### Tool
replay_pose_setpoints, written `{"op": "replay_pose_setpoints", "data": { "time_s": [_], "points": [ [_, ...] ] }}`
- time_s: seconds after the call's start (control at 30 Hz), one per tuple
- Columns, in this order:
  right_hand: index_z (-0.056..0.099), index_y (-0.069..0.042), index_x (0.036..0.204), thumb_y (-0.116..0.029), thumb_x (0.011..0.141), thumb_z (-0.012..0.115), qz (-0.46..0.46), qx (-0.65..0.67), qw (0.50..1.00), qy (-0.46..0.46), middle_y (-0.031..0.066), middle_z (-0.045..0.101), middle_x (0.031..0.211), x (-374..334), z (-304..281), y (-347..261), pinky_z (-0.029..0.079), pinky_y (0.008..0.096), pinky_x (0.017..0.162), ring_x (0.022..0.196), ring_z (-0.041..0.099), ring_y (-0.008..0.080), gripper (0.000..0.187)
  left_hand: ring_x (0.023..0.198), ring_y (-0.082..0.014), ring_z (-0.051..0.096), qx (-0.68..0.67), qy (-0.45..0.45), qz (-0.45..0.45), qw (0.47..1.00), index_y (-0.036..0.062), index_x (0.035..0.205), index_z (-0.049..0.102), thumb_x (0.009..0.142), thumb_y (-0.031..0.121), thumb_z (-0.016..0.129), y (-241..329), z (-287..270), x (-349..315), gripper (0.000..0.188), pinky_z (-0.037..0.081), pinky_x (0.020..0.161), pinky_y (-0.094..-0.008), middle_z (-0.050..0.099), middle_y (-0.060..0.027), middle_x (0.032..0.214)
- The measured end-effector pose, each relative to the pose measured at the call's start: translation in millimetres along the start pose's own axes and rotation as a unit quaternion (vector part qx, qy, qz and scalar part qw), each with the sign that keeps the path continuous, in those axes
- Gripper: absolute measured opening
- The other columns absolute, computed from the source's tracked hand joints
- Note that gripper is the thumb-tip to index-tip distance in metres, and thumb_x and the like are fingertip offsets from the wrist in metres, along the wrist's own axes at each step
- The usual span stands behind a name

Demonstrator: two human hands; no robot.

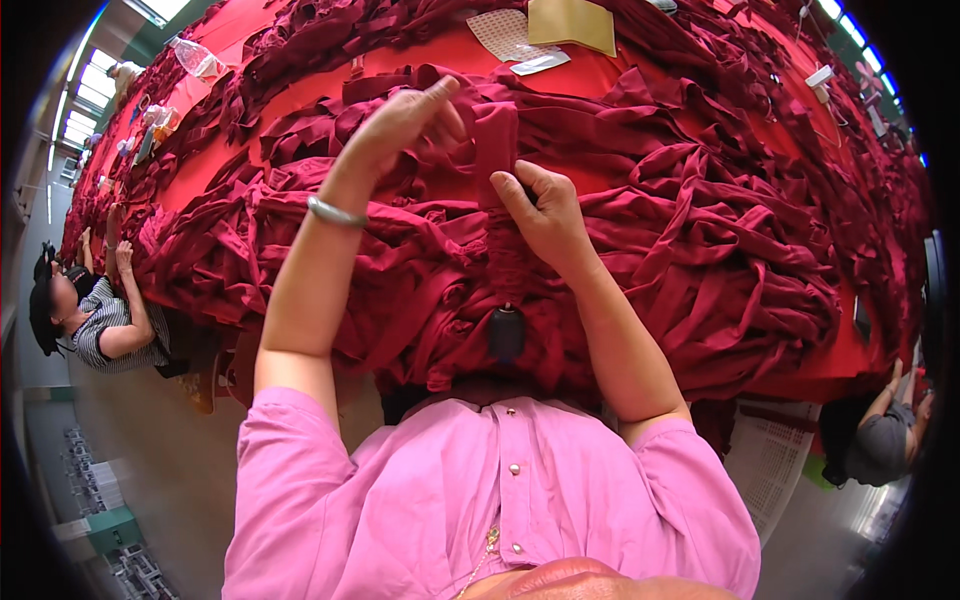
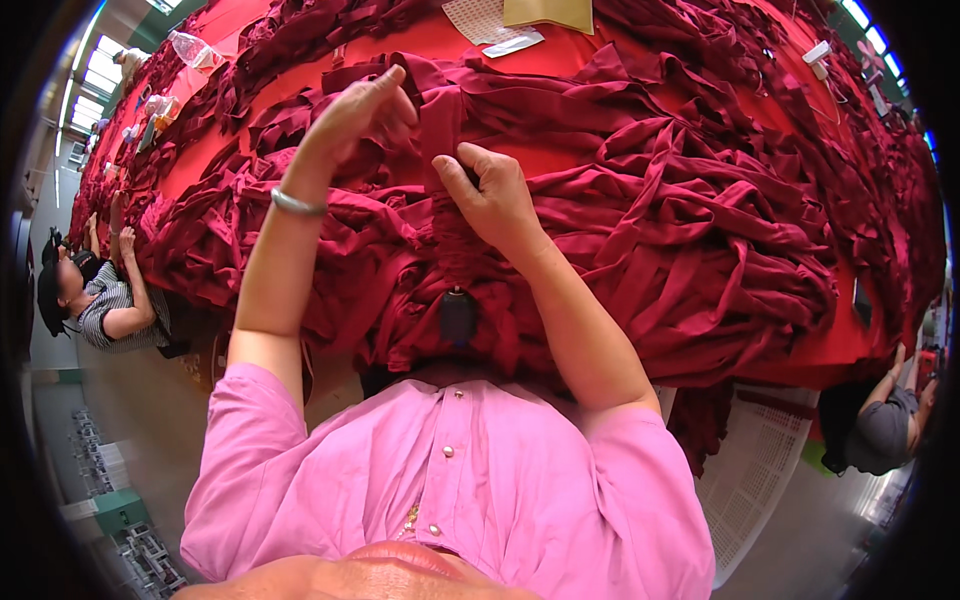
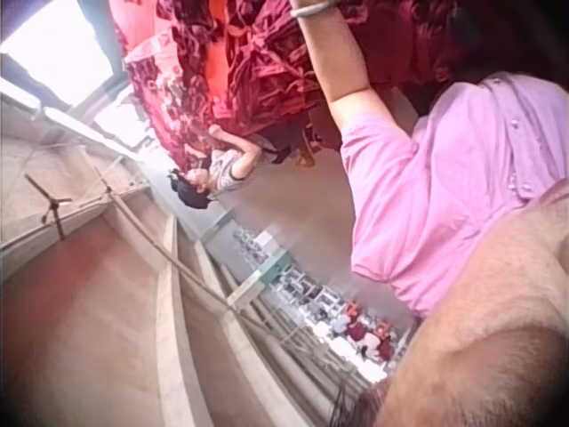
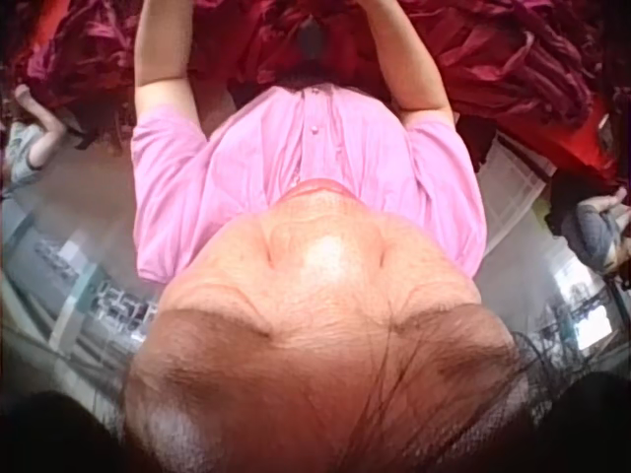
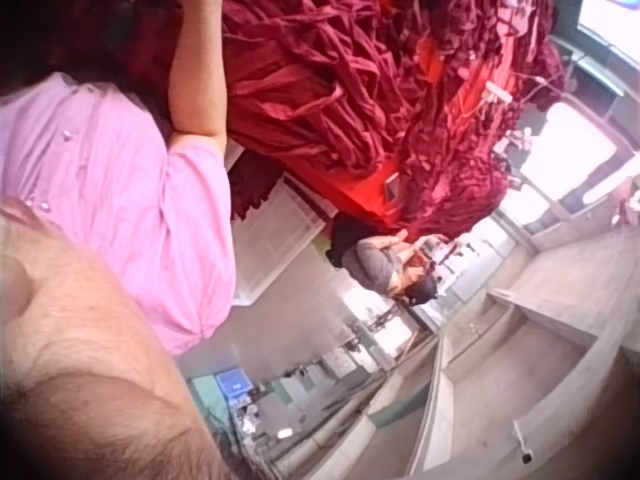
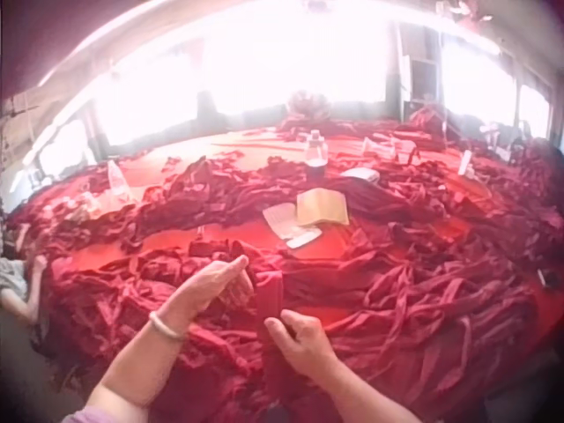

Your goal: The person repeatedly picks up strips of fabric, threads and bunches each strip onto a vertical metal rod, and removes the gathered fabric from the rod.

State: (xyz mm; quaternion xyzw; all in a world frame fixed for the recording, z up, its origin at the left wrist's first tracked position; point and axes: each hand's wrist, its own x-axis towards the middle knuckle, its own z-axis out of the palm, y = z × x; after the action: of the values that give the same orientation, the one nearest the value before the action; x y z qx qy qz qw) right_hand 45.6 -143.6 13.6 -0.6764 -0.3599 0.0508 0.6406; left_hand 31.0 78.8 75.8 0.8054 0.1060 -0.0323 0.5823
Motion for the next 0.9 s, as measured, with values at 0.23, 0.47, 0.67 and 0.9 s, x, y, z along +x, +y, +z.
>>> {"op": "replay_pose_setpoints", "data": {
  "time_s": [0.23, 0.47, 0.67, 0.9],
  "points": [
    [0.042, -0.001, 0.066, -0.019, 0.091, 0.061, 0.013, 0.010, 1.000, -0.013, 0.0007, 0.029, 0.059, 2, 1, -4, 0.028, 0.0298, 0.047, 0.058, 0.028, 0.0061, 0.036, 0.067, -0.0038, 0.061, -0.328, 0.028, 0.142, 0.934, 0.0071, 0.094, 0.065, 0.091, 0.016, 0.063, -18, 59, -14, 0.010, 0.049, 0.055, -0.0198, 0.066, 0.0021, 0.079],
    [0.055, -0.001, 0.075, -0.016, 0.093, 0.059, 0.012, 0.070, 0.997, -0.027, -0.0092, 0.043, 0.067, 2, 5, -3, 0.031, 0.0217, 0.051, 0.063, 0.034, 0.0008, 0.024, 0.052, 0.0015, 0.047, -0.421, 0.109, 0.139, 0.890, 0.0097, 0.084, 0.065, 0.091, 0.017, 0.063, -24, 87, -26, 0.011, 0.034, 0.045, -0.0153, 0.060, 0.0060, 0.068],
    [0.049, -0.002, 0.069, -0.017, 0.093, 0.059, 0.002, -0.020, 0.999, -0.030, -0.0079, 0.037, 0.063, 11, -3, -9, 0.029, 0.0247, 0.049, 0.062, 0.032, 0.0013, 0.030, 0.049, 0.0012, 0.044, -0.391, 0.144, 0.168, 0.893, 0.0102, 0.081, 0.065, 0.091, 0.017, 0.063, -11, 77, -13, 0.012, 0.029, 0.043, -0.0159, 0.059, 0.0061, 0.066],
    [0.041, -0.001, 0.067, -0.019, 0.093, 0.058, -0.013, -0.072, 0.997, -0.036, 0.0015, 0.030, 0.059, -22, -7, -17, 0.028, 0.0296, 0.049, 0.059, 0.028, 0.0069, 0.036, 0.049, 0.0001, 0.040, -0.379, 0.112, 0.147, 0.907, 0.0094, 0.076, 0.061, 0.091, 0.016, 0.063, -36, 96, -44, 0.017, 0.030, 0.045, -0.0171, 0.049, 0.0078, 0.061]
  ]
}}
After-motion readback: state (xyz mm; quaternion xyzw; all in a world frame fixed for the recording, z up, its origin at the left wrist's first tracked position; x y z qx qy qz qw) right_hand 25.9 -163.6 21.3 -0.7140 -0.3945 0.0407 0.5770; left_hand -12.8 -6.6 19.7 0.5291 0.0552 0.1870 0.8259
